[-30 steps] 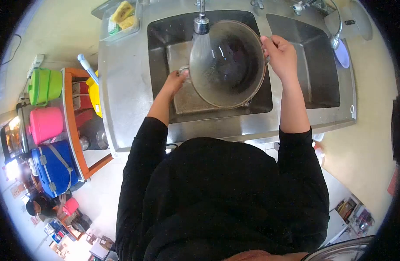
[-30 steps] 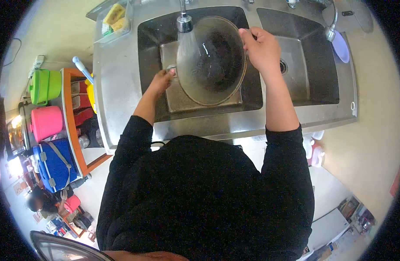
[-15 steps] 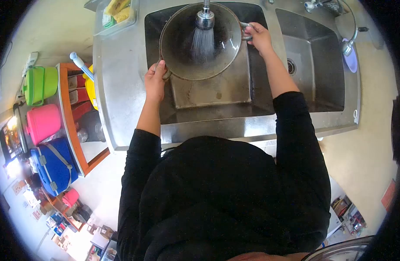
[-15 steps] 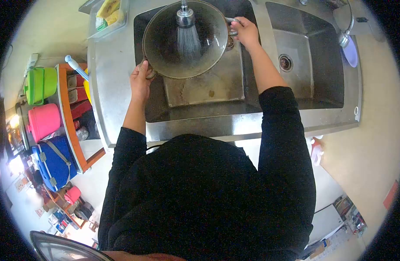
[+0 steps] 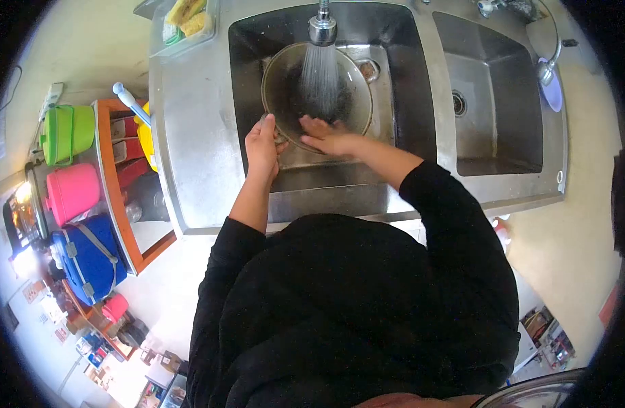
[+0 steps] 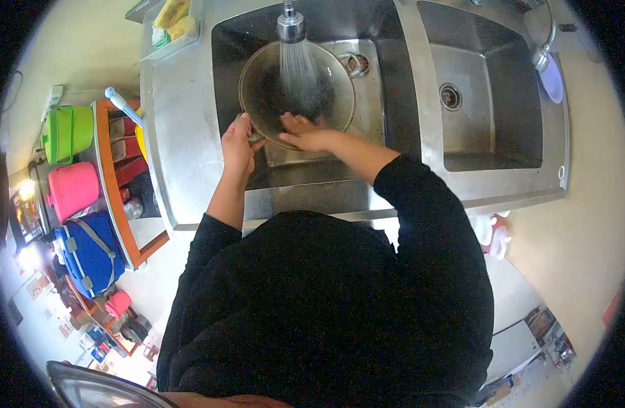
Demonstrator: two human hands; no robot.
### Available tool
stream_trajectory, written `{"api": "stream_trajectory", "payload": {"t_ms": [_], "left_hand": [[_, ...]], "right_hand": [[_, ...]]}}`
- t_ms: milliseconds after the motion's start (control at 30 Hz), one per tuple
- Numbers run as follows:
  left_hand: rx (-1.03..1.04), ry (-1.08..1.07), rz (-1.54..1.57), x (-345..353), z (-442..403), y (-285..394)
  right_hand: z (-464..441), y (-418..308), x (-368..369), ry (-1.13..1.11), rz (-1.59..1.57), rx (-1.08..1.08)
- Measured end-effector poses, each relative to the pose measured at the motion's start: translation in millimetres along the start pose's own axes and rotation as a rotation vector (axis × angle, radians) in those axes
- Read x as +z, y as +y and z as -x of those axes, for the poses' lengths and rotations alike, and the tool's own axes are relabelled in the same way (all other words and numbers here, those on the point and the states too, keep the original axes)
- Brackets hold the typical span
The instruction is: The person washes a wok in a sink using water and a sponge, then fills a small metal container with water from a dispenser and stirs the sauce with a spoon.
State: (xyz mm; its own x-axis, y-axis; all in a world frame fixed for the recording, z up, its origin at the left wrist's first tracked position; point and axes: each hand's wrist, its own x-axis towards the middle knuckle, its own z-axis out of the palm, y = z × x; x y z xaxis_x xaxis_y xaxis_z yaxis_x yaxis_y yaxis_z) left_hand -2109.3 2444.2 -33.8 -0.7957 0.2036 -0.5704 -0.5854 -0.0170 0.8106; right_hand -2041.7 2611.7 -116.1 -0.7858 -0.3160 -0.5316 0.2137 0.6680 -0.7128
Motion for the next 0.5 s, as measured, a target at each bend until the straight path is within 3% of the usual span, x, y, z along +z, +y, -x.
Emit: {"api": "stream_trajectory", "payload": {"t_ms": [33,133,167,267,300,400,433,500], "left_hand": [[0.0,0.013,-0.025,0,4,1],[0.002,0.052,-0.057,3,10,4],[-0.003,0.06,-0.044,6,10,4],[-0.026,0.045,0.006,2,10,-1],[-0.032,0.034,0.022,-2,10,-2],[-0.033,0.12,0.034,3,21,-1],[-0.037,0.105,0.047,3,20,-1],[-0.053,0.08,0.077,2,23,-3]], "right_hand": [[11,3,-16,0.032,0.26,0.176],[22,23,-20,0.319,0.539,0.424],[25,17,-9,0.195,0.426,0.414],[14,22,19,0.005,0.06,0.083],[17,28,7,-0.057,0.119,0.063],[24,36,-7,0.166,0.457,0.485],[21,19,0,0.123,0.485,0.501],[18,14,4,0.033,0.296,0.24]]}}
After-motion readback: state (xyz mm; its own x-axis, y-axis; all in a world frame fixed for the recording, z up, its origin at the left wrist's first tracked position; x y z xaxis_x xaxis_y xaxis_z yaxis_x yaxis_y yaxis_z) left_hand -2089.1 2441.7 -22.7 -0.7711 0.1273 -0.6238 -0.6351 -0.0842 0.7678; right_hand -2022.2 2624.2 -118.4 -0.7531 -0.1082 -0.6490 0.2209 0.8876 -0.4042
